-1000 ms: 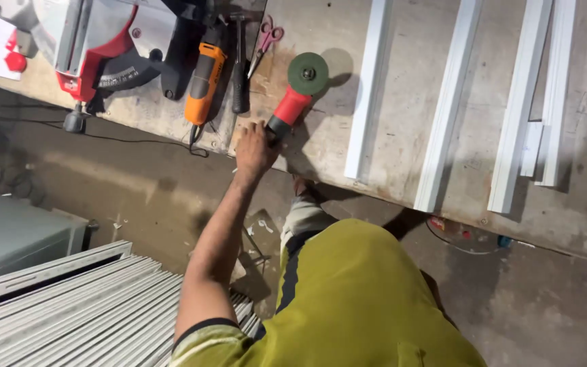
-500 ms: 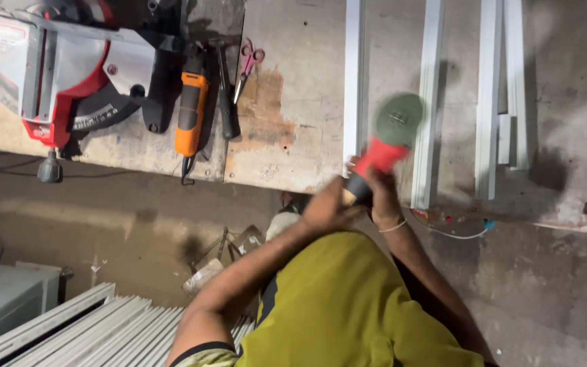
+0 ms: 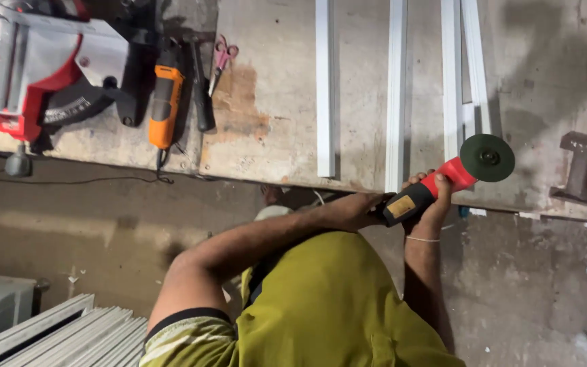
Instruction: The recorder is cutting aluminum profiles using an angle grinder and then assembling the frame components using a mallet.
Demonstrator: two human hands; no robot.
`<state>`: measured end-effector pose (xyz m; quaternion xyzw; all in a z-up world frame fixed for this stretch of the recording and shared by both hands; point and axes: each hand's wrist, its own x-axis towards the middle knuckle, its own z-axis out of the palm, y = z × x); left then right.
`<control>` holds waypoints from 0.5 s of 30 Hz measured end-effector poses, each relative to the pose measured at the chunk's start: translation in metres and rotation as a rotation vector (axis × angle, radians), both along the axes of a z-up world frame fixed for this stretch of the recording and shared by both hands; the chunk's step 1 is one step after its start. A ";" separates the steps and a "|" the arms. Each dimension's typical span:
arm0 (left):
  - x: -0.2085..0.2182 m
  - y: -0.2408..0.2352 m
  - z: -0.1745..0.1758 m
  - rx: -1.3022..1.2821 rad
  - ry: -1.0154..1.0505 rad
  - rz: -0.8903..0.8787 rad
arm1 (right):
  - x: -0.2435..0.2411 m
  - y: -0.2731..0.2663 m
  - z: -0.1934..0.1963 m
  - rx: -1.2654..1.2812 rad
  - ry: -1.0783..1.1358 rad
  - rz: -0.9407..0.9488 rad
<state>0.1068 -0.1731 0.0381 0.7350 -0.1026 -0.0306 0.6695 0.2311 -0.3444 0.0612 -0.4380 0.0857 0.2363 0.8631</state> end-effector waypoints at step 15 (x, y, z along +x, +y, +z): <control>0.089 0.108 -0.104 0.694 0.617 0.750 | -0.111 -0.066 -0.017 -0.527 -0.289 -0.266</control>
